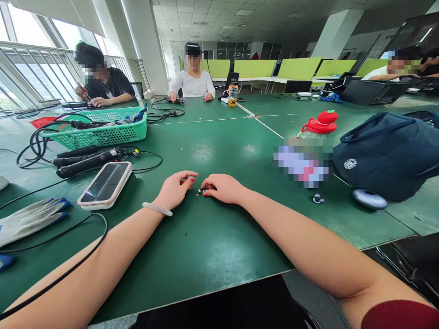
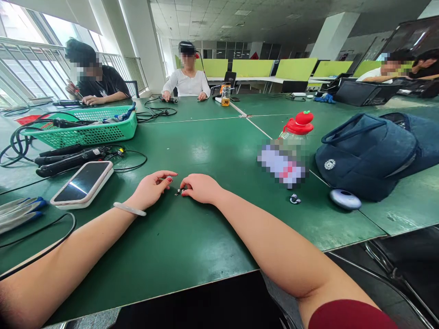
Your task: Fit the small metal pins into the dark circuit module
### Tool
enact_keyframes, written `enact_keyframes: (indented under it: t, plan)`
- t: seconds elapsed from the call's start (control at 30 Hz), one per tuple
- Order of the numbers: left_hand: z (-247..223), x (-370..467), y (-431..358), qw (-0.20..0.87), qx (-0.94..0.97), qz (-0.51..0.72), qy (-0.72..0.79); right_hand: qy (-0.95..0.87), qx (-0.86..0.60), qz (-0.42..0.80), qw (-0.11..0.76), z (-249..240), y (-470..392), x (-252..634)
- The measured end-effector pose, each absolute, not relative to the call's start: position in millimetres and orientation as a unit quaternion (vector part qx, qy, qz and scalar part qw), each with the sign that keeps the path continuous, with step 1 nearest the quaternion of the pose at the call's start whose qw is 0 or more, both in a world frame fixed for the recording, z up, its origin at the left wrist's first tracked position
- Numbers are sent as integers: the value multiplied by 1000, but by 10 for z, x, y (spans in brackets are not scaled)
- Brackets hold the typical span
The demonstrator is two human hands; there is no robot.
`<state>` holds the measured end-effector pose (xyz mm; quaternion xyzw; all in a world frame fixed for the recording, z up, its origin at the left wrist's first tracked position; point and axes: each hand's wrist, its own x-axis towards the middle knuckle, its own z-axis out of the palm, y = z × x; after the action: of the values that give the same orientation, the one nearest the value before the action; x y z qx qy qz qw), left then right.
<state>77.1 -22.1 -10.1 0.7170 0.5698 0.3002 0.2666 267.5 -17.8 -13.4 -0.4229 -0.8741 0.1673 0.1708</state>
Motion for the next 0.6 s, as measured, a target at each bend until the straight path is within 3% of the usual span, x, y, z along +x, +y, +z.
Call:
enact_keyframes:
  t: [0.27,0.47,0.6]
  plan:
    - [-91,856,-318,392,682,321,528,-856,-425,222,196,-108,-190,2719]
    - [-58,835,-283,336,681,338,556,-793,-438,318,278,-117,-182,2741]
    - [-77,834,-275,387,666,342,538,-749,-435,364,342,-146,-173,2719]
